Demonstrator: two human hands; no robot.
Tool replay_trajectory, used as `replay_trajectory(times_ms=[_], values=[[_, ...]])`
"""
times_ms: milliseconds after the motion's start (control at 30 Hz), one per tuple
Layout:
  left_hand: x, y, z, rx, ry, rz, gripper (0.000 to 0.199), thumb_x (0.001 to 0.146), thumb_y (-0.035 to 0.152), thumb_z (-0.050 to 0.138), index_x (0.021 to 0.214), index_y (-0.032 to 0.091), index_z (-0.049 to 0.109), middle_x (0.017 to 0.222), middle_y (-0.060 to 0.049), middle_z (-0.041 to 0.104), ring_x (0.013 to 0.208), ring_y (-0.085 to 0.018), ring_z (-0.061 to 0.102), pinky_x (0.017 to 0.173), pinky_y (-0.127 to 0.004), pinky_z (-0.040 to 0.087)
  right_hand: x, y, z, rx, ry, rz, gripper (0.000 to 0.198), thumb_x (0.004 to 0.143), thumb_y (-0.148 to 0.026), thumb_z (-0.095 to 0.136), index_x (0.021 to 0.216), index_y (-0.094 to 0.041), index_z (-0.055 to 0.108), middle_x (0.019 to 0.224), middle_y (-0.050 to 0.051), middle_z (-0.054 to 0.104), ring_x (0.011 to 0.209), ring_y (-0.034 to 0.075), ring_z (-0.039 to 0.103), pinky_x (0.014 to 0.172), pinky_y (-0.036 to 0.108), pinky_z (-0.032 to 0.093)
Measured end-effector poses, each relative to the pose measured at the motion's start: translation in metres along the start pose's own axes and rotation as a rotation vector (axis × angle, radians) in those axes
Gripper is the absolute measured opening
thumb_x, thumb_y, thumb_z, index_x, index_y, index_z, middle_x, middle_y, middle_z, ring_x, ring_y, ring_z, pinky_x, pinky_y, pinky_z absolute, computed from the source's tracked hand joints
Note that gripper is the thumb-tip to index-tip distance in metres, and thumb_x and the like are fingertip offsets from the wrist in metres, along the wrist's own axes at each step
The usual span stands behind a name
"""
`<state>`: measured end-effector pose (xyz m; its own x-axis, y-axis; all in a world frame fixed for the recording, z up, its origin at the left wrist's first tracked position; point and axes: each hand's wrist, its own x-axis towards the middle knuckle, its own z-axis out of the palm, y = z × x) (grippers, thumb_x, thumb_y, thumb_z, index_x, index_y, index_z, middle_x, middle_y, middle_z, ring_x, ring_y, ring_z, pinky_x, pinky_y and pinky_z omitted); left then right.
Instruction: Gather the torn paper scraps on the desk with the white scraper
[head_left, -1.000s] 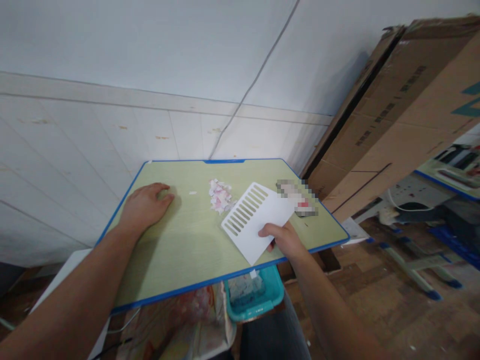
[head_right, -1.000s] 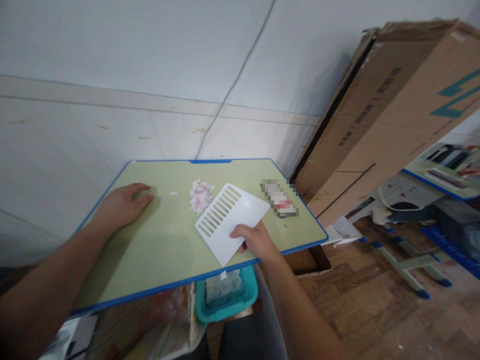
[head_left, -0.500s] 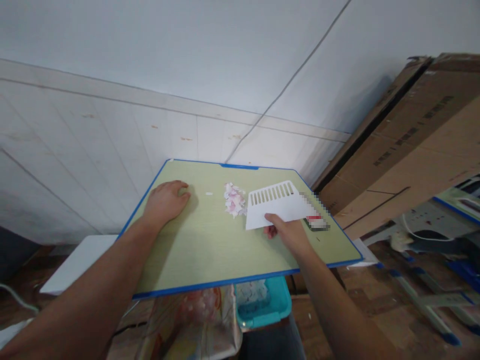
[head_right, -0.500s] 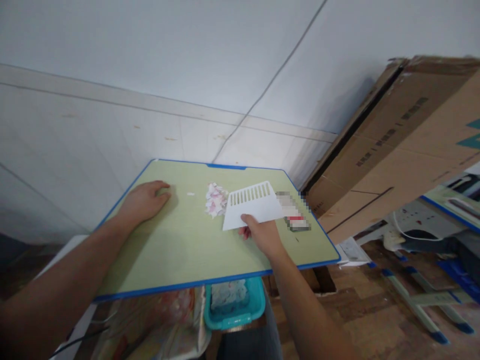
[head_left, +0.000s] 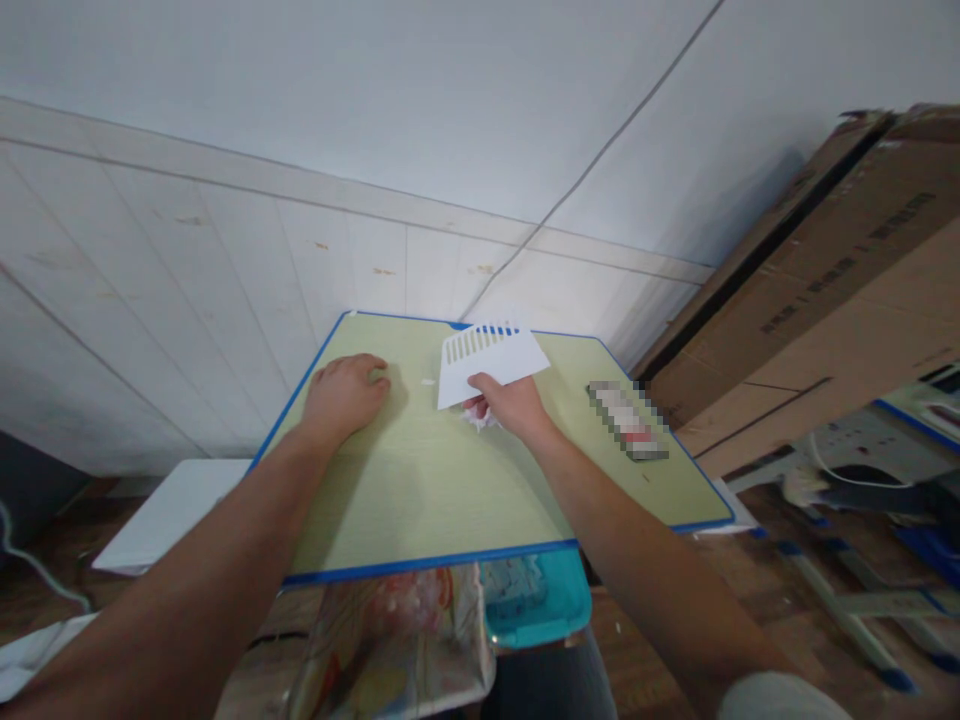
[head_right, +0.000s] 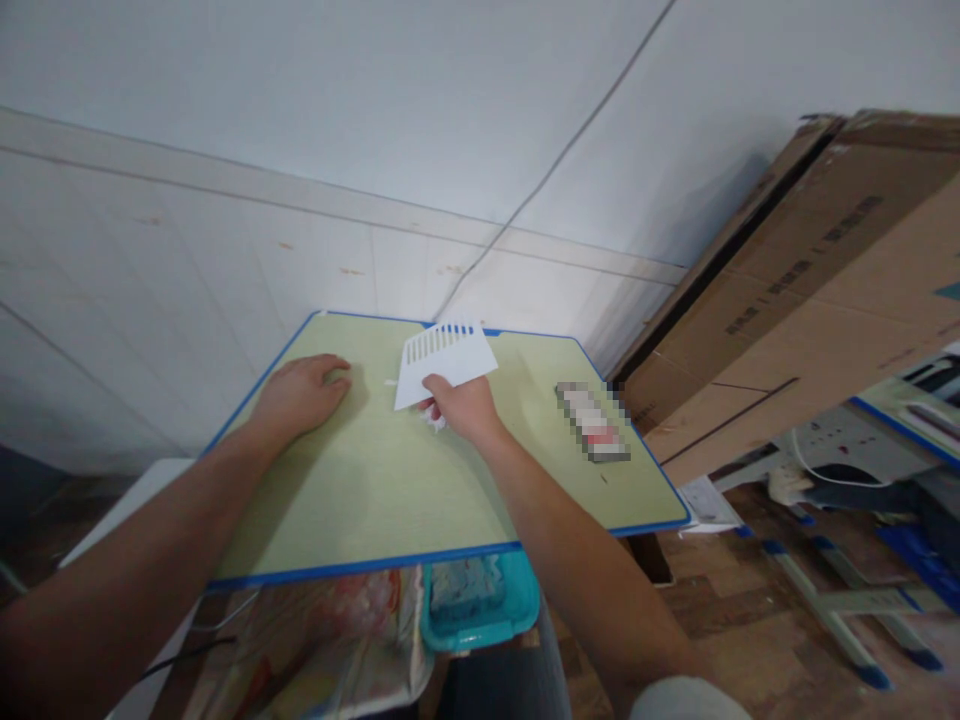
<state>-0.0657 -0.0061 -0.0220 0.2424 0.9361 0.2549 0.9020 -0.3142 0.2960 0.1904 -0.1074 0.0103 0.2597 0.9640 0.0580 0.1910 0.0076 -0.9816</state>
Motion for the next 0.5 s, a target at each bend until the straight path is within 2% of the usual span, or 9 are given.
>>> replay_trajectory(times_ms=[200, 333, 500], values=[[0.001, -0.001, 0.003, 0.020, 0.009, -0.012, 0.059, 0.104, 0.041, 0.052, 0.149, 0.025, 0.086, 0.160, -0.010, 0.084, 0.157, -0.034, 0.072, 0.137, -0.047, 0.053, 0.002, -0.001, -0.002, -0.096, -0.018, -0.046, 0.017, 0.090, -0.020, 0.070, 0.074, -0.021, 0.074, 0.067, 0.006, 0.082, 0.049, 0.017, 0.067, 0.051, 0.025, 0.055], [-0.001, -0.002, 0.001, 0.014, 0.002, -0.007, 0.058, 0.105, 0.041, 0.053, 0.149, 0.024, 0.086, 0.160, -0.011, 0.084, 0.157, -0.034, 0.073, 0.136, -0.047, 0.054, 0.008, -0.004, 0.006, -0.117, 0.009, -0.088, 0.009, 0.090, -0.017, 0.073, 0.084, -0.022, 0.076, 0.074, 0.005, 0.085, 0.054, 0.018, 0.071, 0.054, 0.026, 0.057], [-0.003, -0.002, 0.002, 0.002, 0.032, 0.010, 0.054, 0.104, 0.038, 0.054, 0.144, 0.024, 0.088, 0.161, -0.011, 0.083, 0.154, -0.035, 0.074, 0.135, -0.049, 0.055, 0.020, 0.007, 0.015, -0.205, -0.003, -0.176, 0.007, 0.097, -0.023, 0.074, 0.097, -0.026, 0.080, 0.087, 0.005, 0.089, 0.084, 0.026, 0.086, 0.078, 0.032, 0.069]])
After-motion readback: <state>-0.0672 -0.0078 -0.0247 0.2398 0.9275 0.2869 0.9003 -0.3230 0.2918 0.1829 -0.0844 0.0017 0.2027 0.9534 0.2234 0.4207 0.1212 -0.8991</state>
